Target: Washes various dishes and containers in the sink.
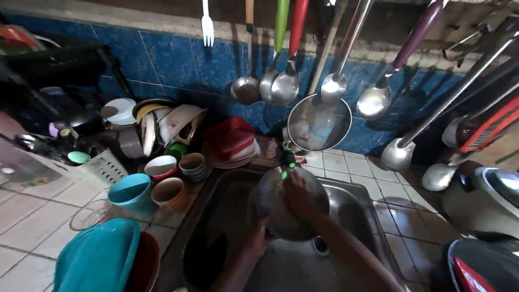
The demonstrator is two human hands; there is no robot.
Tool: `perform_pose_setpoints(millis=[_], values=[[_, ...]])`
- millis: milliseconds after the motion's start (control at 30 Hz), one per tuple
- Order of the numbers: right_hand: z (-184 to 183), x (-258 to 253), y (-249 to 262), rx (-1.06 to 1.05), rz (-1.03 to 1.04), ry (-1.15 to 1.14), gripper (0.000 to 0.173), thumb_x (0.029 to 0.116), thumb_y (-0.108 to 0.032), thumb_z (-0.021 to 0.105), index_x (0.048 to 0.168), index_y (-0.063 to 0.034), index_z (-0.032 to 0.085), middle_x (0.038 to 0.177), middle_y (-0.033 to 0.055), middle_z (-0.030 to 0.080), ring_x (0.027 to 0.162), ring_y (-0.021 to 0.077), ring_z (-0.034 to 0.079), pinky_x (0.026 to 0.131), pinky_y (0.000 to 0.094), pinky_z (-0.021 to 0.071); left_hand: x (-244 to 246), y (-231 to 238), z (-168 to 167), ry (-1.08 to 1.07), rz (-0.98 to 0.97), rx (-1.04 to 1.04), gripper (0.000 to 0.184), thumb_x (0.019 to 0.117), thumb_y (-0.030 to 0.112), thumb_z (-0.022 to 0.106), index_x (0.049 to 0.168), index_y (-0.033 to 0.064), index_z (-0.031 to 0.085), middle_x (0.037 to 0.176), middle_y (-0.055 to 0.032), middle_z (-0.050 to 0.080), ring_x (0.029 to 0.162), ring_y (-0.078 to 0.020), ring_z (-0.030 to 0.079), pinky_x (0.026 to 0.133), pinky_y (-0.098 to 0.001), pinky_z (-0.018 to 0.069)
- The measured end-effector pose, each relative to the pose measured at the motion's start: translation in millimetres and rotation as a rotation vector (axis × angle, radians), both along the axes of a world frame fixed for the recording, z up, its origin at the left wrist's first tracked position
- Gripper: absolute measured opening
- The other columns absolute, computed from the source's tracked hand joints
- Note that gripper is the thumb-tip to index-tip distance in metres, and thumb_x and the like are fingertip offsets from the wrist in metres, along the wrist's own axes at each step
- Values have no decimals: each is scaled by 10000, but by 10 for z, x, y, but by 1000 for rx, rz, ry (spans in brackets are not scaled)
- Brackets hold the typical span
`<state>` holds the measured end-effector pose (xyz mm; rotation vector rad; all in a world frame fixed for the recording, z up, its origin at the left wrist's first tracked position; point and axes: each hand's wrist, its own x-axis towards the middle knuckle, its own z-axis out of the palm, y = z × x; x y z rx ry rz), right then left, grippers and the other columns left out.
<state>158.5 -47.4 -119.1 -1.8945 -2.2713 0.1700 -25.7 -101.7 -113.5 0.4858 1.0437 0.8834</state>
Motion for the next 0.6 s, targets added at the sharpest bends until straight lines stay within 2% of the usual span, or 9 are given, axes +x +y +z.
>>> perform_pose_setpoints(millis=[67, 167, 200, 233, 267, 333, 467, 533, 600], values=[[69, -303, -46, -121, 39, 23, 657, 1076, -369, 450, 1643, -123, 227, 1700, 193, 167, 1562, 389, 193, 1237, 578, 221, 98, 13, 34, -62, 42, 6, 391, 1103, 255, 439, 1463, 106, 411, 1178, -166, 607, 926, -245, 651, 724, -393, 573], [266, -546, -349, -388, 232, 162, 531, 1052, -297, 547, 1520, -61, 461, 1580, 175, 428, 1456, 342, 416, 1188, 553, 340, 63, 112, -169, -113, 82, 91, 293, 1118, 253, 356, 1222, 48, 538, 922, -67, 643, 750, -125, 642, 638, -295, 566], [351, -525, -463, -462, 281, 105, 488, 1075, -345, 505, 1466, -52, 520, 1508, 187, 505, 1400, 351, 483, 1167, 558, 368, 7, 135, -245, -64, 84, 130, 277, 1109, 234, 387, 1207, 44, 564, 952, -67, 668, 773, -112, 654, 655, -284, 576], [459, -468, -610, -481, 320, 3, 463, 1092, -358, 465, 1422, -48, 560, 1449, 202, 560, 1364, 372, 518, 1161, 579, 357, -81, 150, -297, -37, 52, 155, 341, 1108, 221, 423, 1359, 12, 521, 1150, -127, 645, 952, -167, 646, 807, -350, 576], [566, -387, -776, -414, 353, -105, 406, 1095, -278, 467, 1389, -29, 593, 1382, 223, 610, 1323, 398, 551, 1162, 598, 331, -76, 201, -303, -28, 63, 120, 350, 1094, 218, 450, 1382, 21, 484, 1204, -140, 602, 1005, -190, 612, 843, -378, 547], [751, -217, -1080, -40, 395, -320, 227, 978, -27, 578, 1143, -25, 735, 1046, 177, 743, 1044, 363, 705, 1043, 573, 473, -106, 234, -289, 34, -14, 132, 360, 1083, 232, 480, 1380, 31, 505, 1229, -134, 608, 1030, -183, 618, 855, -361, 547], [1271, 34, -1402, 315, 338, -253, 63, 912, -107, 693, 910, -67, 742, 762, 98, 715, 714, 286, 727, 662, 466, 602, 121, 327, 34, -201, -293, 135, 435, 1119, 397, 303, 1318, 89, 537, 1084, -84, 683, 941, -184, 690, 786, -368, 602], [1545, 187, -1522, 211, 192, 9, 181, 974, -178, 641, 1004, -22, 729, 786, 131, 716, 707, 309, 727, 638, 517, 597, 327, 386, 81, -319, -355, 176, 481, 1119, 436, 244, 1343, 102, 508, 1090, -57, 688, 963, -152, 683, 827, -334, 584], [1704, 428, -1535, 98, -72, 327, 249, 1026, -209, 556, 1050, -14, 709, 782, 77, 666, 682, 188, 643, 654, 411, 550, 502, 396, 128, -308, -375, 244, 517, 1124, 427, 217, 1370, 68, 496, 1123, -69, 679, 998, -147, 669, 864, -333, 567]])
